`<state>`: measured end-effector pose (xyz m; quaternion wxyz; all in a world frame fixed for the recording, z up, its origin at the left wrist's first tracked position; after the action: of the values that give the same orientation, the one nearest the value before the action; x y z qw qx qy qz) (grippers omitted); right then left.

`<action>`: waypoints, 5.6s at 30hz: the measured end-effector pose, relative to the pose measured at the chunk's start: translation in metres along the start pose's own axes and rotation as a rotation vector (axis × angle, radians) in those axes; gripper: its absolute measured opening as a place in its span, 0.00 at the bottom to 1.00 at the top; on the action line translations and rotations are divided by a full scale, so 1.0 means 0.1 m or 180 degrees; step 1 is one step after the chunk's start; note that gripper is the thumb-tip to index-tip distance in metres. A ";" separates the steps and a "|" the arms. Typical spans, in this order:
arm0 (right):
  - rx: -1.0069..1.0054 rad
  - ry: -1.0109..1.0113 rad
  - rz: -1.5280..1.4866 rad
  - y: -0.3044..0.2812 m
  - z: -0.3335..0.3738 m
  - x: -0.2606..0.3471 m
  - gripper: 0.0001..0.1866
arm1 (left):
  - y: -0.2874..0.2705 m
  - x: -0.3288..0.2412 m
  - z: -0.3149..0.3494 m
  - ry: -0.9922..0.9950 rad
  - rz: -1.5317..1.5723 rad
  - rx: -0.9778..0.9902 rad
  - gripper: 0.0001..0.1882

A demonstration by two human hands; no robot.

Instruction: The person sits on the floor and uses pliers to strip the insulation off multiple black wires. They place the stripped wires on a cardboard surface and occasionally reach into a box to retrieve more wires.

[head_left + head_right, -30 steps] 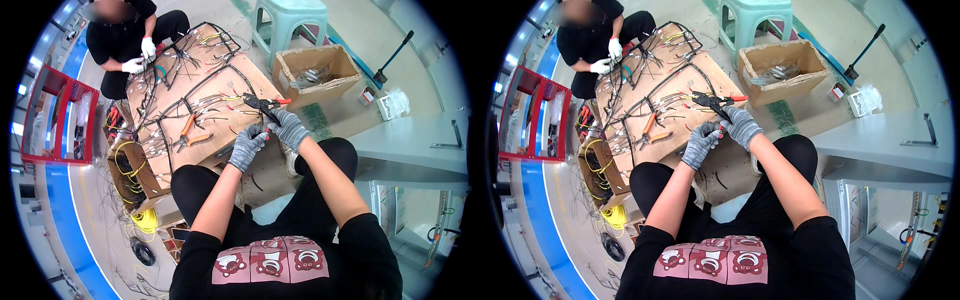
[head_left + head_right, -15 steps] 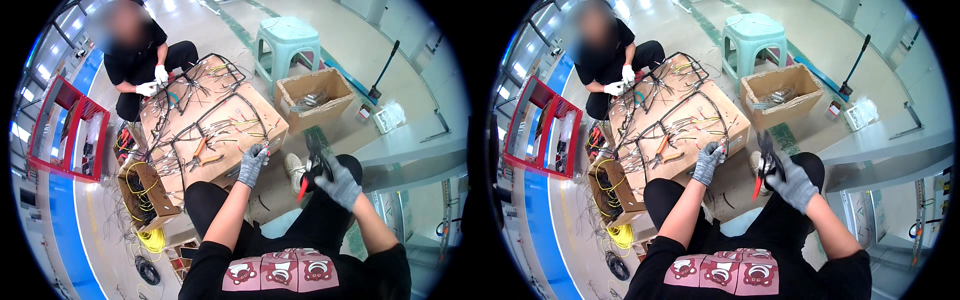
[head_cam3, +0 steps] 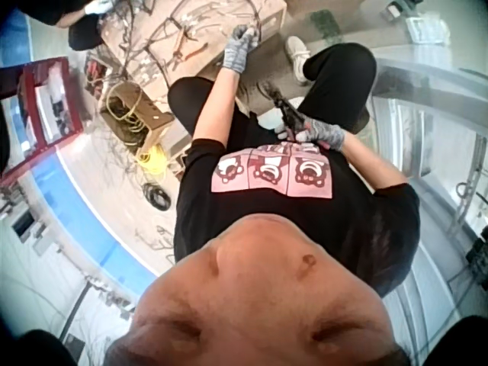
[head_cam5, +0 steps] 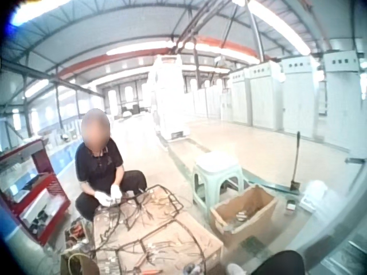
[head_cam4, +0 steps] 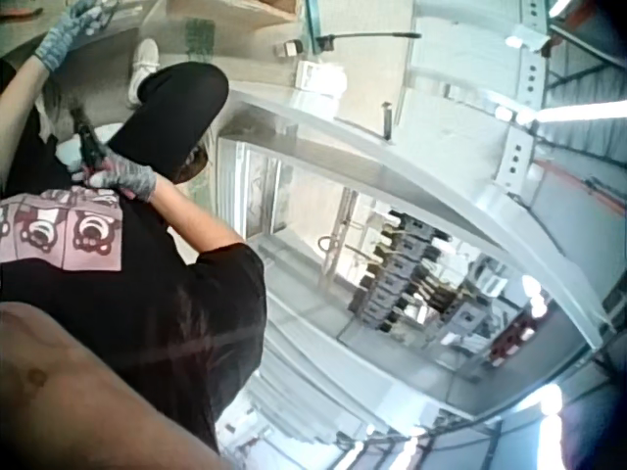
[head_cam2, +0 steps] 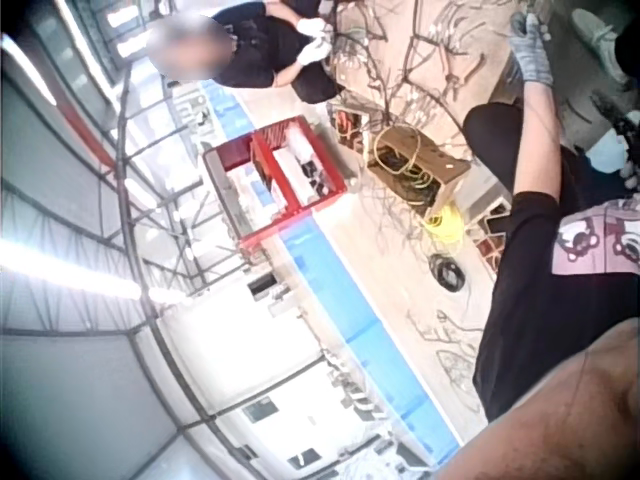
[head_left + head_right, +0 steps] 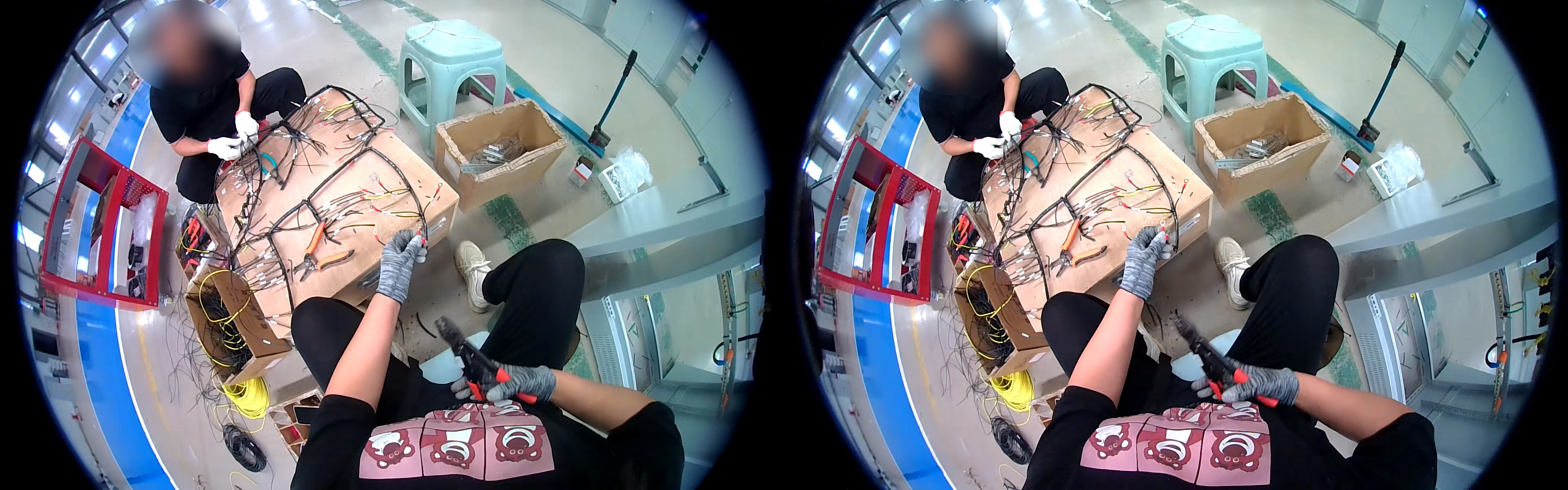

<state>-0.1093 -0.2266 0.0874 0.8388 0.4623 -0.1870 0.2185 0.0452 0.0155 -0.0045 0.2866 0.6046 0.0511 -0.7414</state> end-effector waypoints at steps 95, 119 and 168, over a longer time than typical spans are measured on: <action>-0.3251 -0.1849 0.2429 -1.24 -0.11 2.51 0.11 | -0.43 0.55 0.40 0.0192 0.0839 -0.1167 0.20; -0.5349 0.0296 0.0733 -5.73 -2.11 -0.13 0.19 | -0.20 1.04 0.11 -0.1577 0.2139 -0.1070 0.16; -0.3503 -0.2476 0.4843 -2.62 -2.91 3.20 0.06 | -3.74 -1.44 -0.95 0.0582 -0.5520 -0.1449 0.14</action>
<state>0.3315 -0.0400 -0.0752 0.4546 -0.1906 -0.7662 0.4124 -0.0398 0.4187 0.0020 -0.2657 0.3390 0.6574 -0.6183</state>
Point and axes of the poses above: each hand's wrist, its own z-axis away from the middle knuckle, its own y-axis out of the palm, x = y × z, the point moved 5 cm from there along -z, towards the middle knuckle, and after that the axes turned 10 degrees about -x, right-handed, at the moved point
